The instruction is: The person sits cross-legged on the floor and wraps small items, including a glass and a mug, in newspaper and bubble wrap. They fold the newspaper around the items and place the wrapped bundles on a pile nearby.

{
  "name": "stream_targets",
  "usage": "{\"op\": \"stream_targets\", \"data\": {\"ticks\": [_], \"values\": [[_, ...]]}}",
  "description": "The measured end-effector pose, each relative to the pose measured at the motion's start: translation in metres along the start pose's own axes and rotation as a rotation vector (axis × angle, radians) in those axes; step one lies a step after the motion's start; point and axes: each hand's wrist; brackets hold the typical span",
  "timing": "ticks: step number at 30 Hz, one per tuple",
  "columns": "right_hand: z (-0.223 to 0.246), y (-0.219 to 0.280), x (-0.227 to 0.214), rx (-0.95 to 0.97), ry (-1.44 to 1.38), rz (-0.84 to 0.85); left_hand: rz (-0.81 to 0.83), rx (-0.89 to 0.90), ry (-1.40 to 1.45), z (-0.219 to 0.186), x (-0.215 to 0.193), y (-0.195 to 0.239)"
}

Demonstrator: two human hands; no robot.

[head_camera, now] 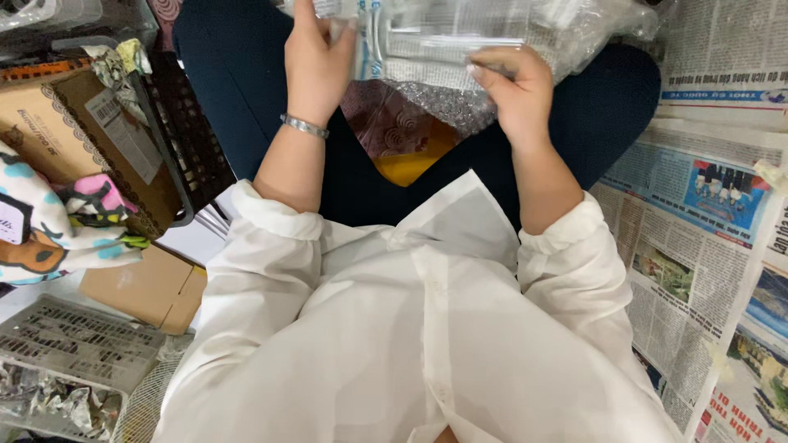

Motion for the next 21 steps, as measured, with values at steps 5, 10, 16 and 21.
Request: {"op": "stream_targets", "data": {"ticks": [5, 10, 16, 21], "values": [[0.005, -0.009, 0.005, 0.081, 0.033, -0.002, -0.446, 0.538, -0.271, -0.015, -0.001, 0.037], [0.003, -0.005, 0.002, 0.277, 0.091, -0.027, 0.06, 0.9, -0.405, -0.029, 0.005, 0.049], [0.0, -0.015, 0.004, 0.164, -0.038, 0.011, -0.12, 0.918, -0.737, -0.031, 0.029, 0.021], [0.029, -0.003, 0.011, 0.001, 0.411, 0.072, -0.176, 0.96, -0.71, -0.022, 0.033, 0.016]]}}
Point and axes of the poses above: each hand's wrist, its own y-axis away from the middle knuckle, its own x-axis out of the palm, z = x × y, and after that the axes turned 6 degrees about -x, right-handed
